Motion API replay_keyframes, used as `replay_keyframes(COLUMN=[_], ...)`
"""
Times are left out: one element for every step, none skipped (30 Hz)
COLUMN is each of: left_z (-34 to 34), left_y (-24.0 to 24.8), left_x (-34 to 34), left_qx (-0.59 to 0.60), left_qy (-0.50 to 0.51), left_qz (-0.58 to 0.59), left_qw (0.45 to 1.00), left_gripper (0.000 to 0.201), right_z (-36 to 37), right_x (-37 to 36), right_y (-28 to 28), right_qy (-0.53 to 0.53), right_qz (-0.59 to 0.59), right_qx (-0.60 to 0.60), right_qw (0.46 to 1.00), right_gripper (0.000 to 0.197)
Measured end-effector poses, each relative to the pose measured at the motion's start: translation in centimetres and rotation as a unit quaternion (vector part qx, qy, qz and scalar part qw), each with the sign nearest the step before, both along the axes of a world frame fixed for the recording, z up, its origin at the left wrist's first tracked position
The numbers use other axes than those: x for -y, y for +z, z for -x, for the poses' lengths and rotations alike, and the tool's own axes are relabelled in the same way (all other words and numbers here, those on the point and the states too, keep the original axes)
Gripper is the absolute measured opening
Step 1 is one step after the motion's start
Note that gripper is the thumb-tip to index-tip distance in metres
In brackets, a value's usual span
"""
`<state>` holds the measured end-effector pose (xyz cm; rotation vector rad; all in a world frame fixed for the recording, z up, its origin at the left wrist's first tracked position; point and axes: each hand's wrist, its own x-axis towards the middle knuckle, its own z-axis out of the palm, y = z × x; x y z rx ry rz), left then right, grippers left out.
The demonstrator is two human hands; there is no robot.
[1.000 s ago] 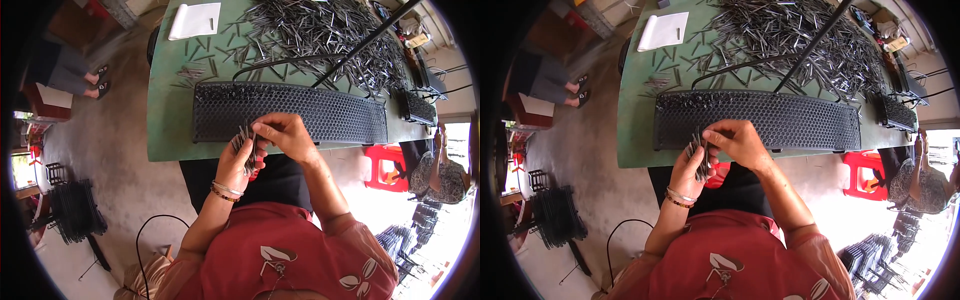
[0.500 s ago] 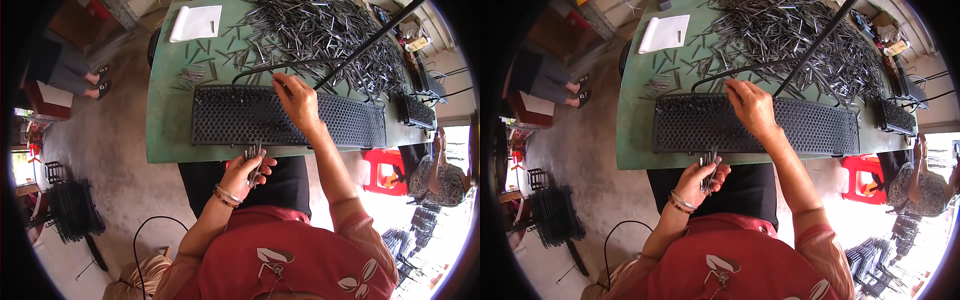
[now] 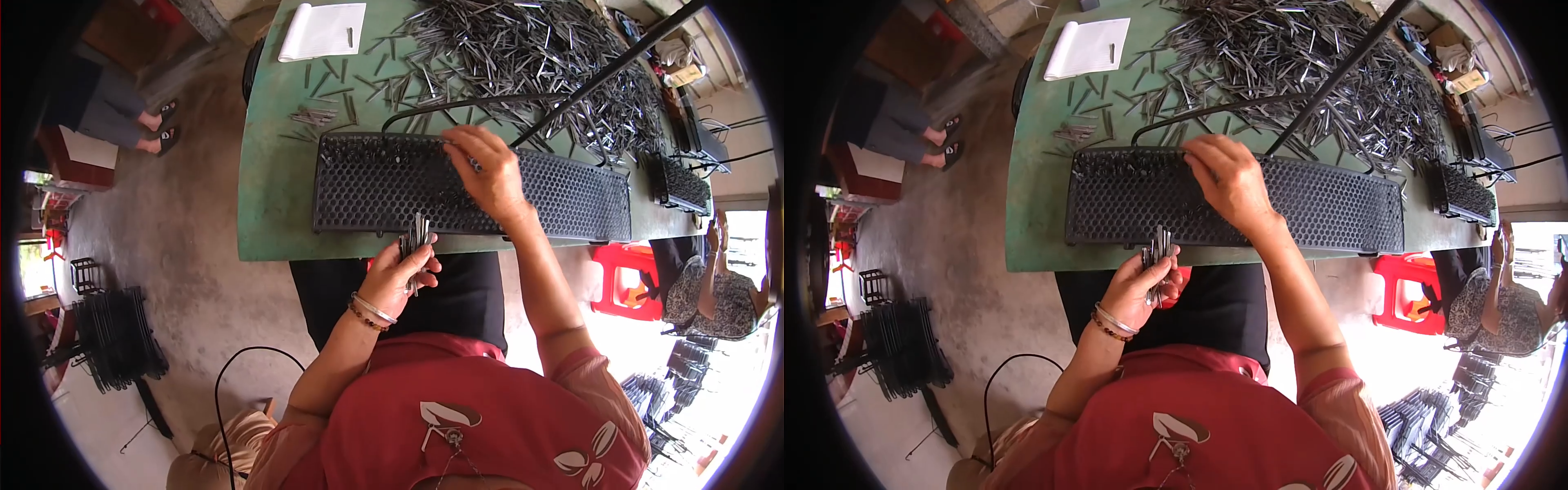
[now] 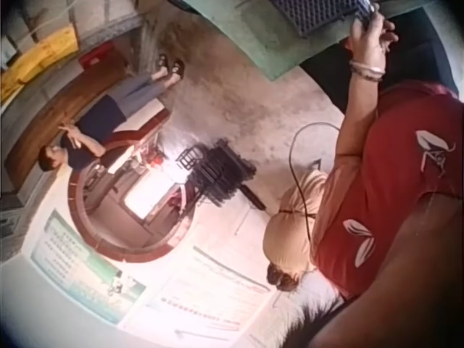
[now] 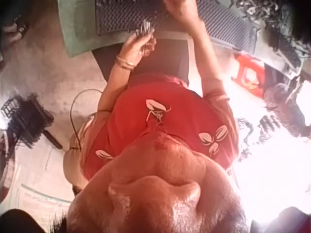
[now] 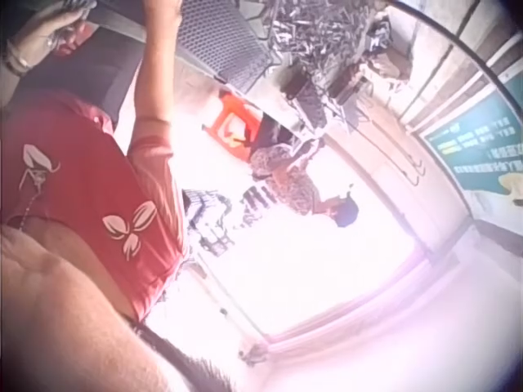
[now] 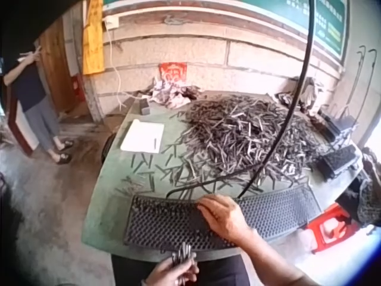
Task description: Inserting small metal clips into the holes of a black perforated frame or speaker grille.
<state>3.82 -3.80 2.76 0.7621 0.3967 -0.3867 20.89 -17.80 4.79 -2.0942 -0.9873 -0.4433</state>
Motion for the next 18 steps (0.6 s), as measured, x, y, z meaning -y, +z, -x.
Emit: replay_keyframes(left_z=[-0.1,-0.1,-0.3,-0.4,-0.5,-0.5,-0.5,-0.5,-0.4,-0.4,-0.4,-0.4,-0.4,-0.5,-0.5,-0.5,-0.5,-0.5], left_y=[0.0,0.1,0.3,0.6,0.7,0.7,0.8,0.8,0.8,0.8,0.7,0.6,0.5,0.5,0.6,0.6,0.3,-0.2], left_x=[0.0,0.1,0.2,0.2,0.3,0.4,0.5,0.4,0.2,0.2,0.3,0.5,0.7,0.8,0.8,0.8,0.7,0.4], left_qx=[-0.003,0.020,0.044,0.041,0.040,0.048,0.057,0.057,0.043,0.030,0.030,0.027,0.024,0.024,0.009,-0.005,-0.005,0.007], left_qy=[0.001,0.018,0.033,0.040,0.040,0.053,0.067,0.066,0.056,0.045,0.046,0.067,0.088,0.088,0.100,0.113,0.113,0.094], left_qz=[0.001,-0.001,-0.003,-0.003,-0.002,-0.003,-0.004,-0.003,-0.022,-0.040,-0.040,-0.025,-0.011,-0.011,-0.006,-0.001,-0.001,0.013], left_qw=[1.000,1.000,0.998,0.998,0.998,0.997,0.996,0.996,0.997,0.998,0.998,0.997,0.996,0.996,0.995,0.994,0.994,0.995], left_gripper=[0.028,0.029,0.029,0.026,0.026,0.025,0.024,0.024,0.023,0.022,0.022,0.022,0.022,0.022,0.024,0.026,0.026,0.028], right_z=[0.7,1.8,2.5,3.2,3.8,4.3,4.8,5.2,5.4,5.5,5.6,5.6,5.7,5.6,5.4,5.2,5.0,4.6], right_x=[0.0,0.1,0.2,0.4,0.6,0.4,0.3,0.4,0.4,0.5,0.5,0.5,0.5,0.6,0.8,0.8,0.8,0.7], right_y=[0.7,2.3,3.0,3.4,3.7,3.9,4.0,4.1,4.2,3.6,3.3,3.1,3.0,3.1,3.2,3.3,3.5,3.8], right_qy=[-0.035,-0.025,-0.025,0.023,0.069,0.091,0.091,0.111,0.131,0.131,0.131,0.112,0.093,0.093,0.077,0.060,0.060,0.023], right_qz=[-0.053,-0.077,-0.076,-0.047,-0.017,0.005,0.006,0.014,0.022,0.005,0.005,-0.009,-0.024,-0.024,-0.044,-0.064,-0.063,-0.110], right_qx=[-0.059,-0.169,-0.172,-0.257,-0.338,-0.350,-0.351,-0.365,-0.379,-0.399,-0.399,-0.422,-0.445,-0.445,-0.469,-0.492,-0.492,-0.468], right_qw=[0.996,0.982,0.982,0.965,0.938,0.932,0.932,0.924,0.916,0.907,0.907,0.899,0.890,0.890,0.879,0.866,0.866,0.876], right_gripper=[0.017,0.021,0.021,0.022,0.022,0.021,0.021,0.021,0.021,0.019,0.019,0.018,0.016,0.016,0.017,0.017,0.017,0.018])
